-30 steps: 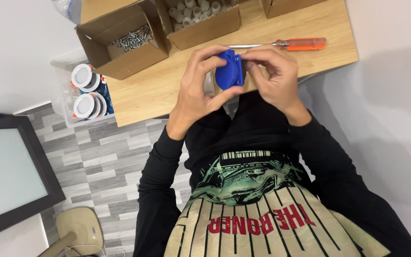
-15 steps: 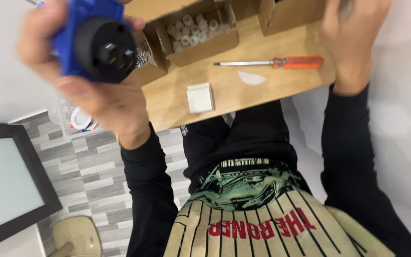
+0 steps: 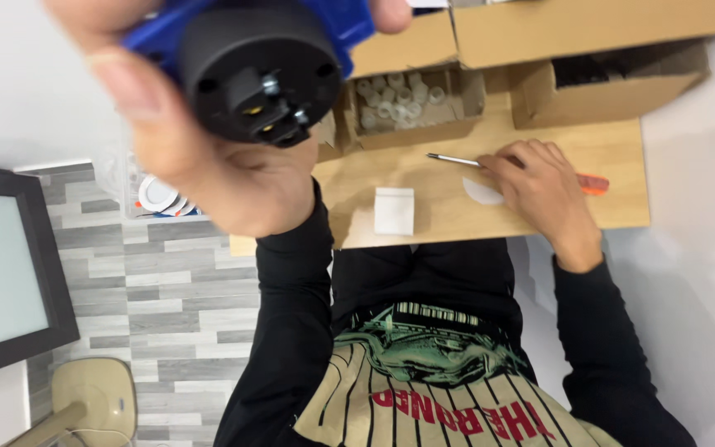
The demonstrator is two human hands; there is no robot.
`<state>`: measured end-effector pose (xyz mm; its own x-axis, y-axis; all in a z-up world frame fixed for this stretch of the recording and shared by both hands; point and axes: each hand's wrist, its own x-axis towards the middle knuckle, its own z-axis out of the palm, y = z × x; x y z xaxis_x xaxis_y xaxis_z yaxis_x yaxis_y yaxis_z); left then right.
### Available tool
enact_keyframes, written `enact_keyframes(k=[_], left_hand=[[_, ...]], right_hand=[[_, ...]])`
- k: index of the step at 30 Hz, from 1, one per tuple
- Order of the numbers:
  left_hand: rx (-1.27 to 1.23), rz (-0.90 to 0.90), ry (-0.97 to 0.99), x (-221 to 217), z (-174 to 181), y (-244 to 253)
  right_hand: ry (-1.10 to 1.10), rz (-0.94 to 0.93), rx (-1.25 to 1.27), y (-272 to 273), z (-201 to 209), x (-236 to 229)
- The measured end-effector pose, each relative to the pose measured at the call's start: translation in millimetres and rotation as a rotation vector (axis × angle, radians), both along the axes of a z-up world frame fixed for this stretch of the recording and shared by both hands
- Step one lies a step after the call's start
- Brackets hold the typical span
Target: The person uses a screwdriver to tighten a screw on a white plastic component with a blue attachment. They then remove the blue part and pick up a white plastic box, inserting a small white piece into it.
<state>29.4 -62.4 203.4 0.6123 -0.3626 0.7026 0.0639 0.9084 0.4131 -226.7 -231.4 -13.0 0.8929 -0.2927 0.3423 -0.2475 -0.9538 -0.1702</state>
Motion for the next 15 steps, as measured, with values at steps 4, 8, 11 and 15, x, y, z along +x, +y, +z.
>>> enact_keyframes(k=[4, 8, 11, 15], left_hand=[[0.325, 0.553, -0.294, 68, -102, 13], [0.532, 0.835, -0.274, 94, -160, -22], [0.358, 0.338, -0.023, 60, -65, -28], [0.432, 0.055, -0.221, 28, 10, -11]], right_hand=[[-0.102, 0.116, 0.271, -12, 41, -7], [-0.225, 0.056, 0.108, -38, 75, -15], [-0.407, 0.204, 0.249, -51, 103, -4], [-0.443, -0.262, 1.111, -78, 108, 17]])
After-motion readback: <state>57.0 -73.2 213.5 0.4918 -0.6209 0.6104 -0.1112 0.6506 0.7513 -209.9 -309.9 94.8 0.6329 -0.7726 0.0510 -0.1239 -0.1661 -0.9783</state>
